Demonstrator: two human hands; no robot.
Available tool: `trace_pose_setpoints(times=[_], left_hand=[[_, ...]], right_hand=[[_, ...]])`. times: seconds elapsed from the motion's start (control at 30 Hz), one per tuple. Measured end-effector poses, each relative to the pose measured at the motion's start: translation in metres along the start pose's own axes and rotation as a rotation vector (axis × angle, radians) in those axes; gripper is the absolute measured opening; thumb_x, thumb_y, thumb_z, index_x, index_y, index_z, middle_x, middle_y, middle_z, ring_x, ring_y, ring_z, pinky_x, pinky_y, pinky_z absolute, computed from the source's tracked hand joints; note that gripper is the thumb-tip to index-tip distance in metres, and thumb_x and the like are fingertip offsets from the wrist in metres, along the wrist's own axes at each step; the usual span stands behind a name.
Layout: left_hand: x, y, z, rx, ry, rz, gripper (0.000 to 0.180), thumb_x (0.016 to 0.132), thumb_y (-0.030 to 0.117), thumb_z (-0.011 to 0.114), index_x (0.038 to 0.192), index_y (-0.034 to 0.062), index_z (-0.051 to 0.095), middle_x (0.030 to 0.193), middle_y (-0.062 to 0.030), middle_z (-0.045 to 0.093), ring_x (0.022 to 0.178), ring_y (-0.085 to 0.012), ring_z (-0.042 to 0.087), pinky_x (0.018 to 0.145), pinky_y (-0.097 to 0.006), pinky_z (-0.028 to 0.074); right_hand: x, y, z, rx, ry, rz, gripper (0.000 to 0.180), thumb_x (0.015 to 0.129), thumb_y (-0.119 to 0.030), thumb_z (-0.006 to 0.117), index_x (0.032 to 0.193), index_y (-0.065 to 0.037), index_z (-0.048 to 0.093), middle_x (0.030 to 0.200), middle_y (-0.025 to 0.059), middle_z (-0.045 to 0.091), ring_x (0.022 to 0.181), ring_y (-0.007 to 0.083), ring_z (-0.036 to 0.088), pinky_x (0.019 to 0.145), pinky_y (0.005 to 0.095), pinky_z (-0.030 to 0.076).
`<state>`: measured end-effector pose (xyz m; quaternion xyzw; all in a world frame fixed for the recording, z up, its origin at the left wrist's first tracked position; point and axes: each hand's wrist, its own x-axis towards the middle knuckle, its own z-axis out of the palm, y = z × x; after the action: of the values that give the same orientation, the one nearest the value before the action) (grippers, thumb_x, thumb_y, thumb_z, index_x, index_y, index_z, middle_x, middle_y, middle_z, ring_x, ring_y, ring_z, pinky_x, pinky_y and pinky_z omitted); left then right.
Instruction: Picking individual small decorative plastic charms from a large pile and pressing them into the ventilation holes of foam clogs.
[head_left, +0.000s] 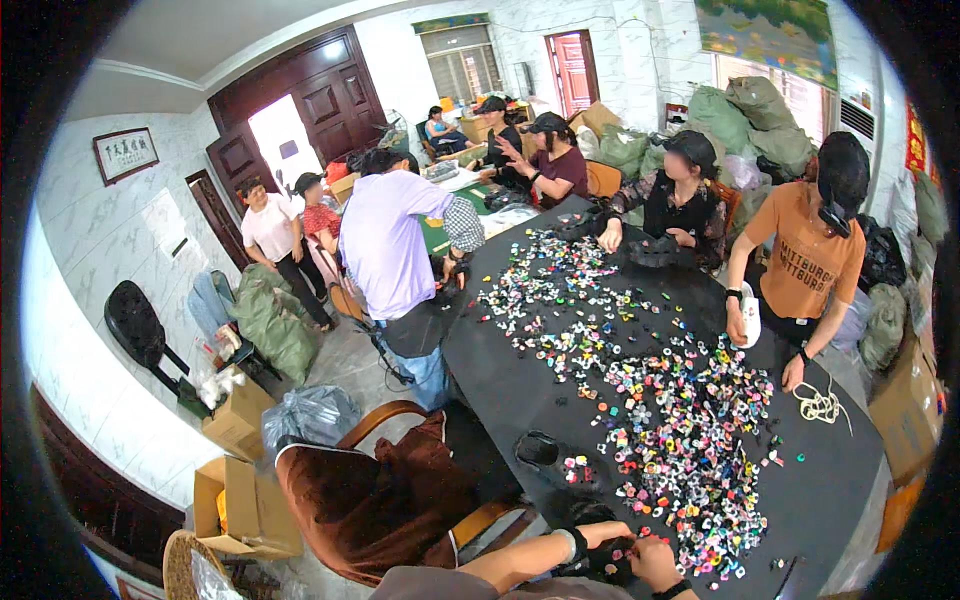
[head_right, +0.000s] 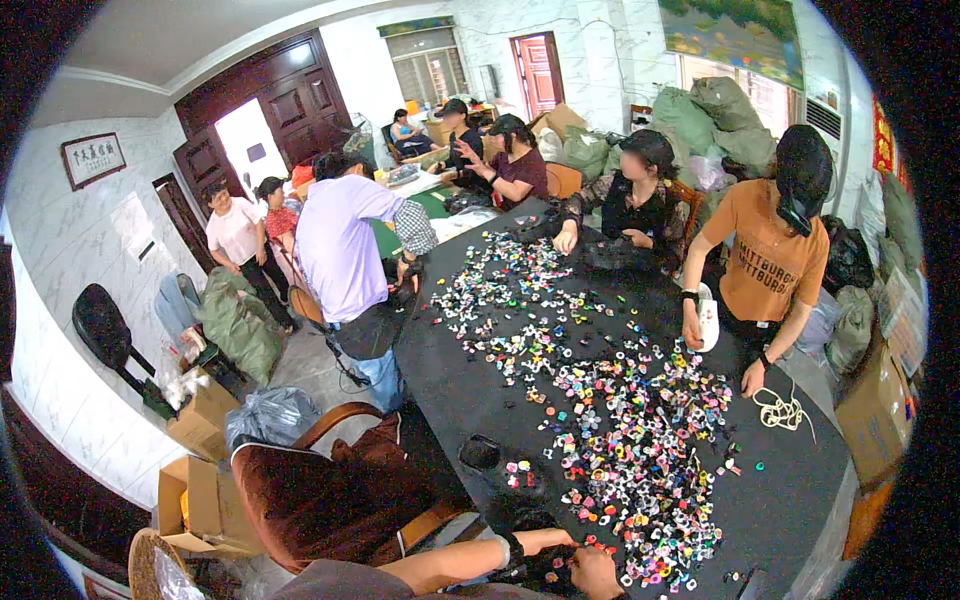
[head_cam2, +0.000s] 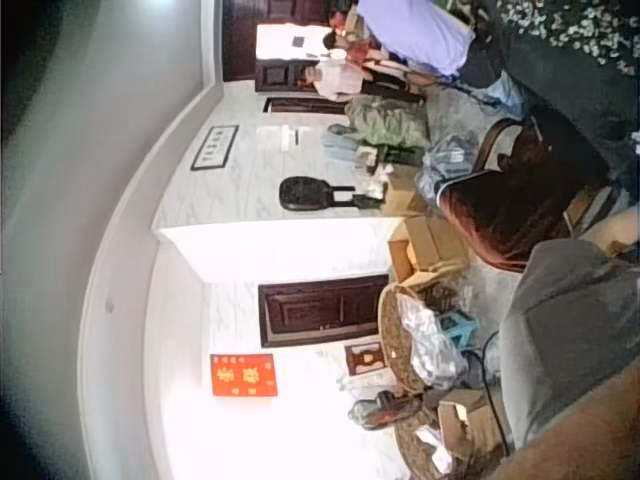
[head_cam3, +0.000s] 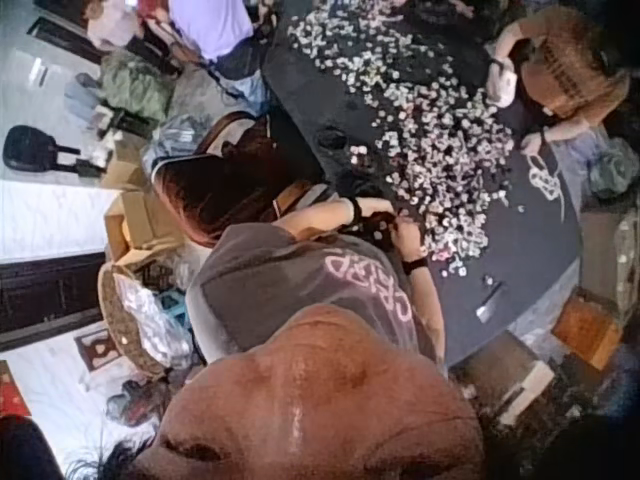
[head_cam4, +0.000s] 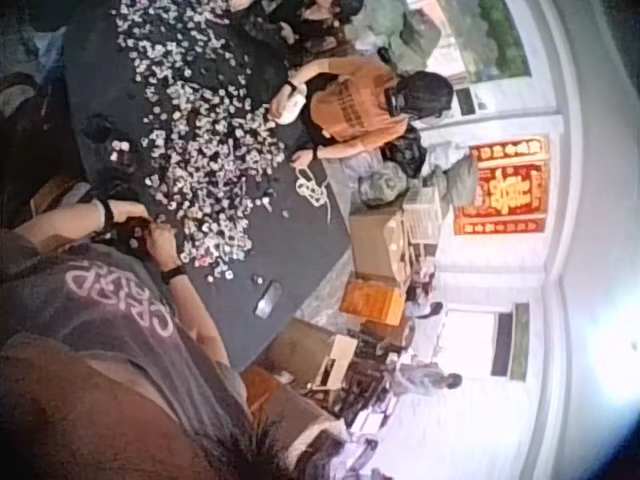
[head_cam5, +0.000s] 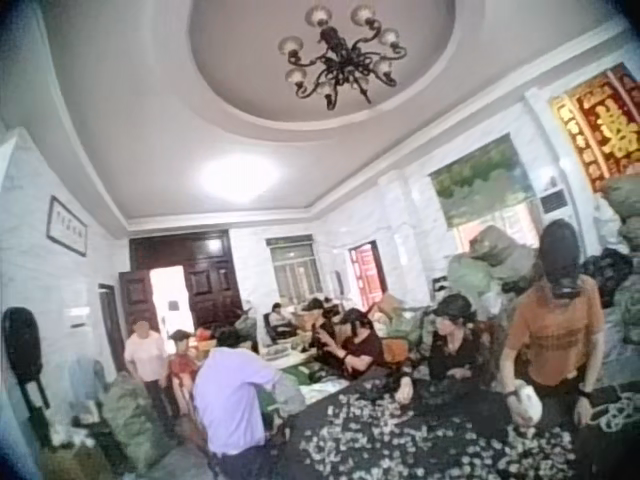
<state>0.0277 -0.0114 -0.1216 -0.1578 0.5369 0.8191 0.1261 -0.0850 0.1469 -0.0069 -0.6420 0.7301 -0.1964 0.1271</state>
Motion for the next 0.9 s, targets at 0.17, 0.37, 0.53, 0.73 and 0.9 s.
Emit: trace_pose_setpoints(times=[0.17, 0.37, 0.53, 0.73, 0.9], left_hand=[[-0.032, 0.024, -0.004, 0.654, -0.142, 0.352, 0.073, 0.065, -0.023, 0.038, 0.131, 0.007, 0.044, 0.129, -0.0131, 0.047, 0.122, -0.0267, 0.044, 0.1, -0.034, 0.034], [-0.029, 0.038, 0.011, 0.346, -0.084, -0.006, 0.069, 0.068, -0.021, 0.039, 0.13, 0.0065, 0.045, 0.126, -0.0127, 0.05, 0.119, -0.0276, 0.047, 0.1, -0.036, 0.035], [-0.026, 0.013, -0.007, 0.586, -0.107, 0.342, 0.061, 0.073, -0.017, 0.043, 0.129, 0.0068, 0.047, 0.128, -0.0107, 0.05, 0.12, -0.0251, 0.047, 0.1, -0.033, 0.034], [-0.025, 0.033, 0.008, 0.39, 0.017, 0.162, 0.035, 0.084, 0.004, 0.05, 0.119, 0.0051, 0.055, 0.124, -0.0089, 0.053, 0.114, -0.0194, 0.047, 0.099, -0.03, 0.033], [-0.039, 0.058, 0.01, 0.47, -0.203, 0.302, 0.036, 0.085, 0.006, 0.051, 0.121, 0.0051, 0.054, 0.125, -0.0094, 0.052, 0.118, -0.0194, 0.046, 0.101, -0.03, 0.031]], right_hand=[[0.0, -0.023, -0.01, 0.091, 0.051, 0.19, 0.016, 0.068, -0.02, 0.066, 0.069, -0.005, 0.063, 0.067, 0.0142, 0.062, 0.065, 0.0326, 0.061, 0.061, 0.0418, 0.051], [-0.002, -0.015, 0.001, 0.08, -0.01, 0.407, 0.021, 0.065, -0.024, 0.069, 0.069, -0.004, 0.064, 0.068, 0.014, 0.063, 0.067, 0.0315, 0.064, 0.06, 0.0403, 0.052], [-0.002, -0.014, 0.001, 0.251, 0.015, 0.433, 0.022, 0.064, -0.024, 0.071, 0.07, -0.004, 0.064, 0.07, 0.0141, 0.063, 0.068, 0.0312, 0.064, 0.061, 0.0391, 0.052], [-0.005, -0.012, -0.009, 0.287, 0.036, 0.142, 0.017, 0.07, -0.014, 0.07, 0.079, -0.002, 0.063, 0.078, 0.0146, 0.059, 0.074, 0.0319, 0.06, 0.066, 0.039, 0.05], [-0.012, 0.008, -0.011, 0.023, -0.135, -0.122, 0.034, 0.078, -0.022, 0.066, 0.109, -0.011, 0.058, 0.104, 0.0136, 0.06, 0.094, 0.0345, 0.056, 0.076, 0.0455, 0.045]])
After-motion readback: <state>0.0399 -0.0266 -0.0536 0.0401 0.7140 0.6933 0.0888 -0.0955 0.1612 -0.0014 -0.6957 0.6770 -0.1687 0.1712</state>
